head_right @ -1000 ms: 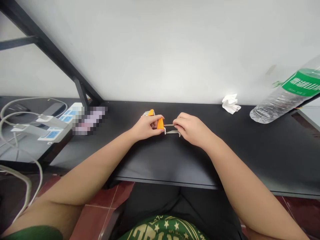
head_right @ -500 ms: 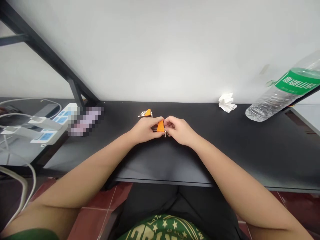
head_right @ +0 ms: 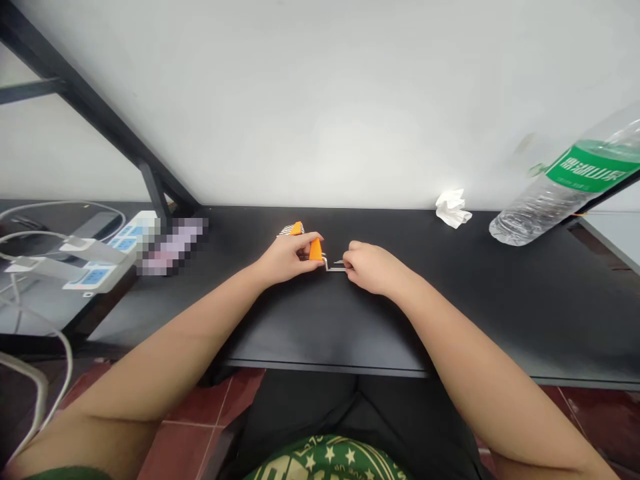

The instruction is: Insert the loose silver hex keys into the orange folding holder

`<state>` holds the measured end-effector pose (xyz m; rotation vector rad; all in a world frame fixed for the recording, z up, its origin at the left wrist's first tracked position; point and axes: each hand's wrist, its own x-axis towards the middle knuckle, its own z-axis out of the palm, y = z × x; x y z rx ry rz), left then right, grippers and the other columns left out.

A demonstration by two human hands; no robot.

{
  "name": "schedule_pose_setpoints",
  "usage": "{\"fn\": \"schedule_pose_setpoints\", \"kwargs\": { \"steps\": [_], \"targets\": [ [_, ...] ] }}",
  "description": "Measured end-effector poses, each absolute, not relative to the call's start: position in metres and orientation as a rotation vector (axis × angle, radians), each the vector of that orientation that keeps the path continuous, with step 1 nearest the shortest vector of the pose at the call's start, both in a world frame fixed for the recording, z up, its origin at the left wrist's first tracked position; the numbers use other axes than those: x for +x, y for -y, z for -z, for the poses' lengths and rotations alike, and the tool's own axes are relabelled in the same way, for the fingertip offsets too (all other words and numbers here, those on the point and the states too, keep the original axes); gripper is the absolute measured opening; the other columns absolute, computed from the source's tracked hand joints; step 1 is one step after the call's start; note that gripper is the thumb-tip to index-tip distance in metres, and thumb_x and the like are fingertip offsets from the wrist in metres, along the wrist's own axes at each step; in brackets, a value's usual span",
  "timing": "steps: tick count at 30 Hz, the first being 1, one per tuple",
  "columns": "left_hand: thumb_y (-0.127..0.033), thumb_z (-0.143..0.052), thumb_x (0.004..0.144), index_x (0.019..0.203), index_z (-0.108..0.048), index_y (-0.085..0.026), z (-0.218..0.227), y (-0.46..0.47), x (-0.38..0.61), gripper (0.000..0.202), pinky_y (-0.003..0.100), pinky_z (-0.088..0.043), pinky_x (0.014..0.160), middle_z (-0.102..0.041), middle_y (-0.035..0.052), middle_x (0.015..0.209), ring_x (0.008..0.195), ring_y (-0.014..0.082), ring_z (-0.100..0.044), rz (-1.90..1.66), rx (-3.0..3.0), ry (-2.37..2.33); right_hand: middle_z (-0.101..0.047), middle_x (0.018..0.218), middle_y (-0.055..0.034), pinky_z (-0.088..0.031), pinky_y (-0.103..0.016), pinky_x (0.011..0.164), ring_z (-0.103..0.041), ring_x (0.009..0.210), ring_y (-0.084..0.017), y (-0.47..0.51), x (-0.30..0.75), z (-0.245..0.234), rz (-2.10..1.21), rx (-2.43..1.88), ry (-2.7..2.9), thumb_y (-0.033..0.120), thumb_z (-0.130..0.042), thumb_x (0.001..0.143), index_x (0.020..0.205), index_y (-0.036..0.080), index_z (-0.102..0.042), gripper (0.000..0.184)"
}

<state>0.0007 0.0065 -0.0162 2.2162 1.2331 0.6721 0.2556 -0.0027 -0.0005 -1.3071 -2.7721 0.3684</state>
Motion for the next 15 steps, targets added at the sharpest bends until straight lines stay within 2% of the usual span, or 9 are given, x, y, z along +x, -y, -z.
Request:
{"fn": "schedule_pose_setpoints", "kwargs": {
  "steps": [4,7,11,15],
  "targets": [
    [-0.045,-0.072,0.084,0.118,-0.065,-0.025,0.017,-0.007,0.000,0.040,0.027,-0.046,0.069,-0.054,-0.0070,0.068,0.065,0.0139,-0.053,-0.657,2.232,-1.234,-0.064,0.094,-0.0084,-0.040,-0.033,0.072,-0.060,0.078,-0.019,0.012,0.244,-0.002,-0.028,-1.324,2.875,0.017,-0.054,0.096,0.086,0.016,-0.071,0.020],
    [-0.044,-0.072,0.084,0.121,-0.065,-0.025,0.018,-0.008,-0.001,0.042,0.027,-0.045,0.069,-0.054,-0.0069,0.068,0.066,0.0142,-0.053,-0.649,2.254,-1.246,-0.064,0.093,-0.0091,-0.036,-0.033,0.069,-0.060,0.078,-0.020,0.014,0.241,-0.001,0.067,-1.321,2.881,0.015,-0.053,0.095,0.084,0.017,-0.069,0.020],
    [-0.042,-0.071,0.084,0.122,-0.066,-0.025,0.019,-0.010,-0.003,0.042,0.027,-0.046,0.071,-0.055,-0.0064,0.069,0.067,0.0141,-0.052,-0.681,2.272,-1.243,-0.065,0.091,-0.0070,-0.031,-0.032,0.062,-0.057,0.073,-0.018,0.011,0.246,-0.002,-0.014,-1.362,2.764,0.014,-0.055,0.093,0.085,0.018,-0.065,0.014],
    [-0.043,-0.072,0.085,0.123,-0.066,-0.024,0.018,-0.009,-0.004,0.043,0.026,-0.045,0.070,-0.052,-0.0067,0.067,0.066,0.0139,-0.051,-0.704,2.281,-1.221,-0.064,0.081,-0.0016,-0.035,-0.028,0.064,-0.055,0.071,-0.016,0.005,0.254,-0.005,-0.259,-1.260,2.557,0.011,-0.057,0.090,0.084,0.020,-0.062,0.012]
  ]
}}
